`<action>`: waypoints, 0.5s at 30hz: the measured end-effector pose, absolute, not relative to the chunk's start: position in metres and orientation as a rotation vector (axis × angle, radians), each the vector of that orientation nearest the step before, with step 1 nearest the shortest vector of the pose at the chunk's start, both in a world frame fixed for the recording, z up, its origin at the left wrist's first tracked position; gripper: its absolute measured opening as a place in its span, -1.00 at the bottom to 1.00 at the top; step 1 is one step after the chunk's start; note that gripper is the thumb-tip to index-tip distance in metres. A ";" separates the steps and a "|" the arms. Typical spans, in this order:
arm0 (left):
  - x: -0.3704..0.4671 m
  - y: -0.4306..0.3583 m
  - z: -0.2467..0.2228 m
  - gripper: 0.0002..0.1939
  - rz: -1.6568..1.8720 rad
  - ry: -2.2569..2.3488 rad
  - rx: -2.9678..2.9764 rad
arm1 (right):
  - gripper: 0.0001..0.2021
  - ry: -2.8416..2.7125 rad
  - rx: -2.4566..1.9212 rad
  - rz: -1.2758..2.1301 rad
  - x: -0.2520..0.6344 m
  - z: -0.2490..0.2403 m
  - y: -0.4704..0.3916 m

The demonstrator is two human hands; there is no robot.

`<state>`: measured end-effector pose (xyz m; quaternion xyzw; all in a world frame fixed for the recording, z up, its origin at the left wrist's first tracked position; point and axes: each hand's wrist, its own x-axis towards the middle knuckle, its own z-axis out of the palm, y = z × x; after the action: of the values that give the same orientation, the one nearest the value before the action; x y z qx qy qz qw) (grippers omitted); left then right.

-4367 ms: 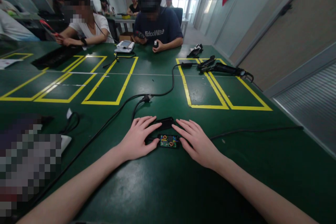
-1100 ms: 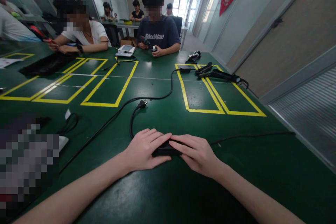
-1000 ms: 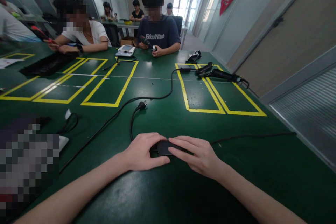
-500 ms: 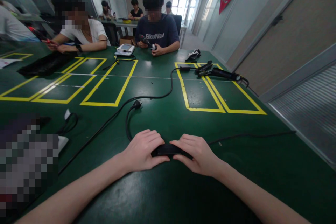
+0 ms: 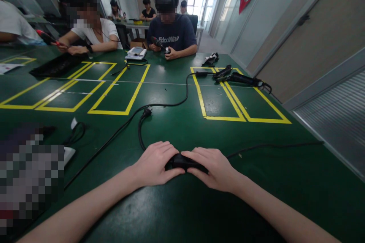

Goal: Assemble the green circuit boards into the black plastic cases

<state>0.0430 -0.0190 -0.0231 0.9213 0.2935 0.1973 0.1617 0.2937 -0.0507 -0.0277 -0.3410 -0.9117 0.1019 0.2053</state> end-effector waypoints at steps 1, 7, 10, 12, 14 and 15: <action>0.043 -0.019 -0.024 -0.62 0.551 0.829 2.632 | -0.58 -2.570 -0.942 0.286 0.293 -0.027 -0.051; 0.042 -0.018 -0.025 -0.67 0.583 0.813 2.614 | -0.60 -2.704 -0.932 0.117 0.288 -0.023 -0.053; 0.038 -0.018 -0.021 -0.55 0.782 0.783 2.683 | -0.59 -2.537 -0.975 0.246 0.295 -0.020 -0.049; 0.034 -0.017 -0.019 -0.44 0.957 0.771 2.759 | -0.58 -2.303 -1.049 0.364 0.308 -0.014 -0.042; 0.030 -0.017 -0.018 -0.44 1.057 0.770 2.804 | -0.57 -2.006 -1.173 0.417 0.328 -0.005 -0.030; 0.029 -0.016 -0.018 -0.47 1.050 0.758 2.807 | -0.56 -1.841 -1.254 0.420 0.339 0.001 -0.024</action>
<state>0.0290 -0.0160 -0.0183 0.9077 0.2450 0.3397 0.0252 0.3388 -0.0238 0.0006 -0.5010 -0.7357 0.1679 0.4237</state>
